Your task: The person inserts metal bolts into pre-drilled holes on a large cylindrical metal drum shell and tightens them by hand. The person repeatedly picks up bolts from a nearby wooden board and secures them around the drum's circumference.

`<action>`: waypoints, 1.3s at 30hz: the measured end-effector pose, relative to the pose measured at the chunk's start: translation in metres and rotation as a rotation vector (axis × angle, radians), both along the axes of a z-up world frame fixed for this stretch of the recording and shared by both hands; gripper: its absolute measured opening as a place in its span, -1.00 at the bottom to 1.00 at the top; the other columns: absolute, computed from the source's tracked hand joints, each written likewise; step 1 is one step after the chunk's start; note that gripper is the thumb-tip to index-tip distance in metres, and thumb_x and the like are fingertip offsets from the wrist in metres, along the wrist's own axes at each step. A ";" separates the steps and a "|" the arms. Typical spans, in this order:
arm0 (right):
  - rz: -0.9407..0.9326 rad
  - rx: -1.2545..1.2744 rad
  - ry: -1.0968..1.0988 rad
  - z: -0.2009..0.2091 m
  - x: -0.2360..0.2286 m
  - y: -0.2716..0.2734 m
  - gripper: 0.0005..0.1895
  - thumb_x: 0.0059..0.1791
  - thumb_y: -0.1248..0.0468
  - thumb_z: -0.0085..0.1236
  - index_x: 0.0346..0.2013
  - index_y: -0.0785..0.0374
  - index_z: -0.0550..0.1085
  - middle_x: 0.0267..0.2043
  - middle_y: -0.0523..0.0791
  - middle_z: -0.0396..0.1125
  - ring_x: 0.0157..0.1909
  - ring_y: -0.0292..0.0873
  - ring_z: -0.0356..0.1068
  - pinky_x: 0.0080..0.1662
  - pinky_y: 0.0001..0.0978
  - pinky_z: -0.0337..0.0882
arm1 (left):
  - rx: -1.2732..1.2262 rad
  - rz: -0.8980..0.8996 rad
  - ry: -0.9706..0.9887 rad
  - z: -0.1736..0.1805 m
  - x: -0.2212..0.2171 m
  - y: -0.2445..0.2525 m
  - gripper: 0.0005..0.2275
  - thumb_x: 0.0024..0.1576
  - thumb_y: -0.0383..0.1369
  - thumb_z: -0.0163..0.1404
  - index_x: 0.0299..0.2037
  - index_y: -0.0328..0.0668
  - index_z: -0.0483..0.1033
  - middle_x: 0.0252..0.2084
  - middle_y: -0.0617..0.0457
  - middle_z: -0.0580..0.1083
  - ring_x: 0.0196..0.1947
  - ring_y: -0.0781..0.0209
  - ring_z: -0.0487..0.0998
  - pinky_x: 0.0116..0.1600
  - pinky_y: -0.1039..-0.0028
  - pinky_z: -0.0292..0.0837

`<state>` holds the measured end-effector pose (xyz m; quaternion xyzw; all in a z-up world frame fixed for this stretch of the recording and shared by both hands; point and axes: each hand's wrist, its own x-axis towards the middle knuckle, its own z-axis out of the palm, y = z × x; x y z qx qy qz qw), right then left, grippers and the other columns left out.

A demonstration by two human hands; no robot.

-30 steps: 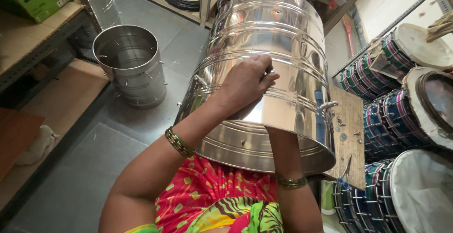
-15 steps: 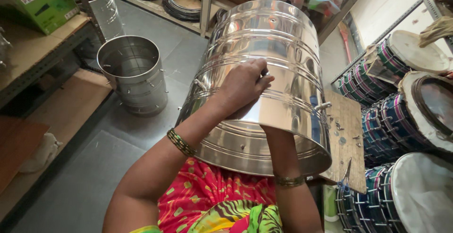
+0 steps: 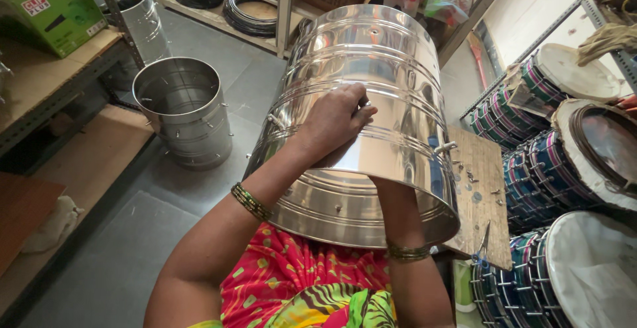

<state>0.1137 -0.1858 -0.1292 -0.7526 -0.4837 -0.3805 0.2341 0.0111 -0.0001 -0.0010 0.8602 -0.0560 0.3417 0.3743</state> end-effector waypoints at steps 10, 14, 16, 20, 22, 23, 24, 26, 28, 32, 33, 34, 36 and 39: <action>-0.003 0.046 0.129 -0.024 0.014 0.014 -0.77 0.04 0.22 0.13 -0.07 0.28 0.52 -0.14 0.04 0.45 -0.11 0.10 0.43 -0.08 -0.04 0.43 | 0.006 0.013 0.026 -0.001 -0.001 0.001 -0.76 0.15 -0.25 0.12 -0.24 -0.33 0.47 -0.23 -0.23 0.55 -0.19 -0.26 0.59 -0.07 0.07 0.45; 0.048 0.050 0.334 -0.010 0.009 0.020 -0.74 0.05 0.20 0.10 -0.04 0.28 0.51 -0.11 0.04 0.45 -0.09 0.09 0.45 -0.07 -0.08 0.45 | 0.004 0.017 0.039 -0.001 0.001 0.003 -0.75 0.17 -0.24 0.11 -0.22 -0.33 0.48 -0.21 -0.24 0.55 -0.19 -0.26 0.58 -0.07 0.07 0.45; 0.067 0.039 0.451 -0.007 0.006 0.022 -0.73 0.05 0.19 0.09 -0.04 0.28 0.50 -0.11 0.04 0.45 -0.08 0.09 0.45 -0.07 -0.09 0.45 | 0.013 0.016 0.031 -0.003 0.001 0.003 -0.75 0.17 -0.24 0.11 -0.23 -0.33 0.49 -0.22 -0.24 0.55 -0.19 -0.26 0.59 -0.07 0.07 0.45; 0.026 0.000 0.534 -0.006 0.009 0.031 -0.70 0.05 0.14 0.07 -0.02 0.26 0.49 -0.06 0.03 0.44 -0.03 0.05 0.44 -0.02 -0.12 0.44 | 0.024 0.013 0.012 -0.004 0.004 0.004 -0.75 0.17 -0.24 0.11 -0.23 -0.32 0.50 -0.24 -0.23 0.56 -0.21 -0.25 0.60 -0.09 0.09 0.46; 0.035 -0.028 0.572 -0.011 0.011 0.035 -0.67 0.05 0.12 0.05 0.02 0.25 0.47 -0.01 0.03 0.43 0.02 0.04 0.42 0.03 -0.12 0.43 | 0.019 0.012 0.022 -0.006 0.004 0.004 -0.75 0.17 -0.23 0.10 -0.23 -0.32 0.51 -0.24 -0.22 0.57 -0.22 -0.24 0.61 -0.09 0.10 0.47; 0.034 -0.054 0.576 -0.013 0.014 0.038 -0.64 0.05 0.12 0.05 0.05 0.25 0.46 0.02 0.04 0.41 0.04 0.05 0.40 0.04 -0.11 0.41 | 0.022 0.014 0.026 -0.006 0.004 0.004 -0.75 0.17 -0.23 0.10 -0.23 -0.32 0.51 -0.25 -0.23 0.57 -0.22 -0.23 0.61 -0.09 0.11 0.47; 0.034 -0.081 0.580 -0.016 0.016 0.040 -0.62 0.05 0.11 0.04 0.08 0.25 0.44 0.05 0.05 0.40 0.07 0.05 0.39 0.06 -0.10 0.39 | 0.026 0.016 0.029 -0.005 0.004 0.004 -0.75 0.17 -0.22 0.10 -0.24 -0.31 0.51 -0.25 -0.23 0.57 -0.22 -0.23 0.61 -0.09 0.11 0.48; 0.018 -0.053 0.581 -0.021 0.019 0.044 -0.62 0.05 0.10 0.03 0.08 0.23 0.44 0.06 0.04 0.40 0.08 0.05 0.38 0.08 -0.09 0.38 | 0.016 0.027 0.072 -0.003 0.005 0.004 -0.74 0.18 -0.21 0.10 -0.22 -0.30 0.51 -0.27 -0.23 0.57 -0.23 -0.23 0.61 -0.09 0.10 0.47; -0.022 -0.053 0.491 -0.024 0.019 0.049 -0.63 0.04 0.10 0.04 0.06 0.23 0.45 0.04 0.05 0.40 0.08 0.07 0.38 0.09 -0.07 0.37 | 0.017 0.039 0.103 0.000 0.003 0.005 -0.74 0.18 -0.20 0.10 -0.21 -0.30 0.51 -0.27 -0.24 0.58 -0.23 -0.24 0.61 -0.09 0.10 0.47; -0.009 0.020 0.422 -0.026 0.012 0.048 -0.70 0.02 0.14 0.07 -0.03 0.24 0.50 -0.07 0.05 0.44 -0.02 0.10 0.43 0.00 -0.03 0.41 | 0.062 0.074 0.109 0.003 -0.006 0.004 -0.75 0.17 -0.21 0.10 -0.22 -0.30 0.52 -0.27 -0.25 0.57 -0.23 -0.25 0.61 -0.13 0.08 0.46; 0.033 0.071 0.472 -0.024 0.011 0.046 -0.72 0.03 0.16 0.07 -0.06 0.24 0.51 -0.10 0.04 0.45 -0.05 0.09 0.45 -0.04 -0.04 0.43 | 0.078 0.085 0.098 0.004 -0.007 0.004 -0.75 0.16 -0.22 0.11 -0.23 -0.30 0.52 -0.26 -0.25 0.57 -0.23 -0.26 0.61 -0.14 0.07 0.45; 0.004 0.058 0.437 -0.021 0.009 0.046 -0.74 0.01 0.18 0.09 -0.09 0.25 0.52 -0.13 0.05 0.45 -0.08 0.11 0.44 -0.05 -0.02 0.43 | 0.065 0.076 0.102 0.005 -0.007 0.005 -0.75 0.16 -0.22 0.11 -0.24 -0.31 0.52 -0.27 -0.25 0.57 -0.24 -0.23 0.61 -0.14 0.09 0.47; -0.053 0.021 0.372 -0.015 0.002 0.043 -0.78 -0.01 0.22 0.12 -0.16 0.27 0.53 -0.18 0.06 0.45 -0.12 0.14 0.44 -0.09 0.02 0.42 | 0.029 0.062 0.115 0.005 -0.008 0.007 -0.74 0.16 -0.22 0.11 -0.25 -0.32 0.51 -0.27 -0.24 0.57 -0.27 -0.19 0.63 -0.15 0.13 0.49; 0.142 0.225 0.295 -0.009 -0.012 0.031 -0.74 0.00 0.26 0.13 -0.06 0.31 0.53 -0.14 0.05 0.46 -0.10 0.11 0.45 -0.05 -0.01 0.44 | 0.038 0.076 0.103 0.001 -0.010 0.009 -0.75 0.15 -0.23 0.12 -0.25 -0.32 0.52 -0.29 -0.21 0.57 -0.28 -0.15 0.63 -0.16 0.16 0.49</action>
